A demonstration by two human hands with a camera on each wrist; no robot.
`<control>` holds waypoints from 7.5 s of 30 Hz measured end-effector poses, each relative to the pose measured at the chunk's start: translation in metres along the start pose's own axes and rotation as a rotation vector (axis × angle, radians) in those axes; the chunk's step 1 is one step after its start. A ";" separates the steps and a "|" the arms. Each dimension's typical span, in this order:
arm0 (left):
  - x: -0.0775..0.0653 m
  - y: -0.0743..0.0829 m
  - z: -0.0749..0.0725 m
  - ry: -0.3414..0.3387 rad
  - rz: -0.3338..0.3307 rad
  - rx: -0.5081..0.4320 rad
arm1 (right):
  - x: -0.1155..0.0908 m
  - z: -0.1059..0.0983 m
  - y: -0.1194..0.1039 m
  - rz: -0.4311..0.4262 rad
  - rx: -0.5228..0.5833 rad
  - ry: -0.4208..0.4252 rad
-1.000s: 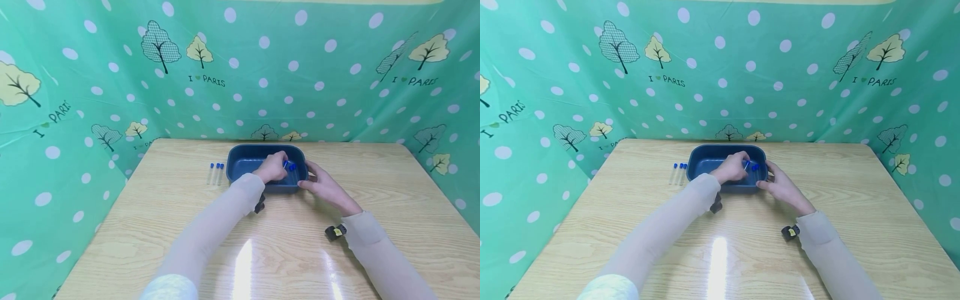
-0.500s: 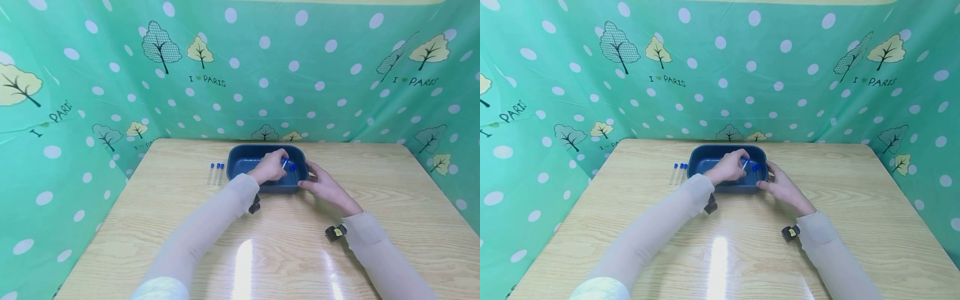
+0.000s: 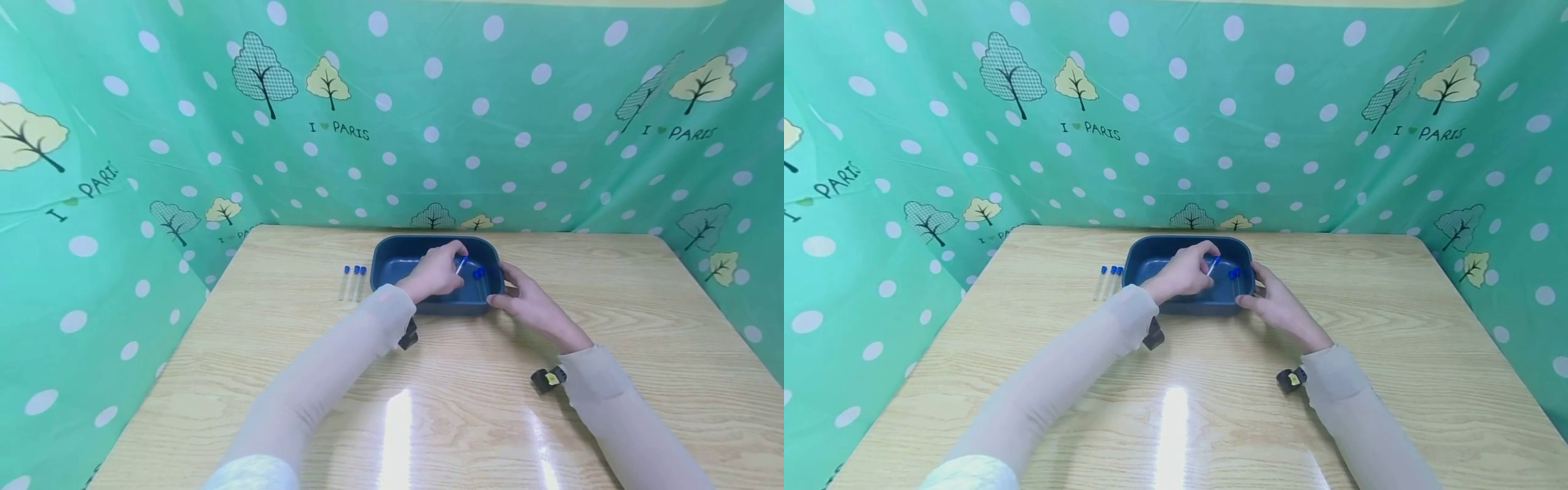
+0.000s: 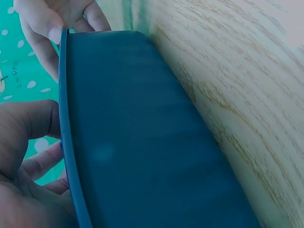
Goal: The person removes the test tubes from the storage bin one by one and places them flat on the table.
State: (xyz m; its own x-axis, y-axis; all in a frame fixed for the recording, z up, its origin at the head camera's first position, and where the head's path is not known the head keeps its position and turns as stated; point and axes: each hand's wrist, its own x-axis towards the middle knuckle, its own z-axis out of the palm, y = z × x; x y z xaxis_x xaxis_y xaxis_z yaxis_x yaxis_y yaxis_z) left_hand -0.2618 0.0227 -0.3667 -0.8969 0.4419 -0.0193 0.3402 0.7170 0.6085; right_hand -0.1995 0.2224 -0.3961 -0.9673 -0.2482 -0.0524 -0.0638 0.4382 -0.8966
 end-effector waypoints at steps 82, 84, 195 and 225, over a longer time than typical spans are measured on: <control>-0.053 -0.031 -0.051 0.044 -0.033 0.016 | 0.000 -0.001 0.003 -0.009 0.002 0.000; -0.055 -0.031 -0.053 0.046 -0.033 0.008 | 0.000 -0.001 0.003 -0.008 0.001 0.000; -0.074 -0.167 -0.096 0.028 -0.394 -0.096 | 0.001 0.001 0.006 -0.013 0.050 -0.005; -0.070 -0.177 -0.097 -0.043 -0.406 -0.071 | 0.001 0.001 0.005 -0.016 0.042 -0.006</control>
State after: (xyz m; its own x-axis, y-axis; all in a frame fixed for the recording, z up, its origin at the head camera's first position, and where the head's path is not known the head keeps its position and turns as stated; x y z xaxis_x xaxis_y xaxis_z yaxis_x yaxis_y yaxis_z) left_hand -0.2862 -0.1877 -0.3968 -0.9410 0.1538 -0.3013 -0.0606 0.7996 0.5975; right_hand -0.2003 0.2232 -0.4012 -0.9647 -0.2603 -0.0408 -0.0685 0.3974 -0.9151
